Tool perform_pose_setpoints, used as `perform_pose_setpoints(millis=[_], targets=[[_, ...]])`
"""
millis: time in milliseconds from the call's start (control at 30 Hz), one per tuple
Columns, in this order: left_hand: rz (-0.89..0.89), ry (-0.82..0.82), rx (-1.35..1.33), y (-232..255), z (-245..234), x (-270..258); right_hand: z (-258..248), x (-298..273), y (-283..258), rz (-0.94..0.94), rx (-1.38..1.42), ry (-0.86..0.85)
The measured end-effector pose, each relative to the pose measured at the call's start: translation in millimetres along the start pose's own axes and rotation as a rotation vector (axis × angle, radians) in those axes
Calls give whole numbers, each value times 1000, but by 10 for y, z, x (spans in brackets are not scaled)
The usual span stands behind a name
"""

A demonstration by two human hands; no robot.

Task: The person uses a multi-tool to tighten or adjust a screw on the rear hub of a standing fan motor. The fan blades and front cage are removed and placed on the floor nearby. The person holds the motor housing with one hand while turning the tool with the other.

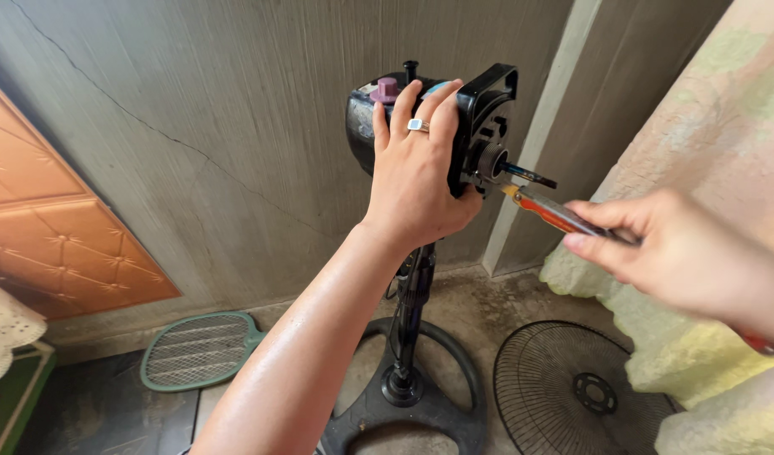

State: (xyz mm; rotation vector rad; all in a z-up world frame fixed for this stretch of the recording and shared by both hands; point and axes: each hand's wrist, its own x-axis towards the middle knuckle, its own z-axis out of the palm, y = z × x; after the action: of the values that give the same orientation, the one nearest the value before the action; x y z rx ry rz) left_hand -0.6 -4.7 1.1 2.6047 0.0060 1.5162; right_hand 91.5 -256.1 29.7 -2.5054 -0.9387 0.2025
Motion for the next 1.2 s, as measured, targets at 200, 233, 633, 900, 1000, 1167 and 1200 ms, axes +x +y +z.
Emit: perform_pose_setpoints(millis=[200,233,633,900,1000,1167,1200], targets=[[-12,21,-5,-25,7,6,-236,334,408,284,1346,-970],[-12,28,-5,-34,13,4,-171,354,482,283,1495,-997],[20,52,-32,-71,129,10,914,112,641,-130,2334,-1202],[-5,-47,0,-79,-7,38,623,-41,436,-21,833,-230],[-11,-75,20,-78,-33,46,509,-240,311,-141,72,150],[-27,-63,50,-77,-5,40,251,-426,216,-373,-550,500],[-27,-48,42,-75,7,36,230,-424,203,-331,-619,477]])
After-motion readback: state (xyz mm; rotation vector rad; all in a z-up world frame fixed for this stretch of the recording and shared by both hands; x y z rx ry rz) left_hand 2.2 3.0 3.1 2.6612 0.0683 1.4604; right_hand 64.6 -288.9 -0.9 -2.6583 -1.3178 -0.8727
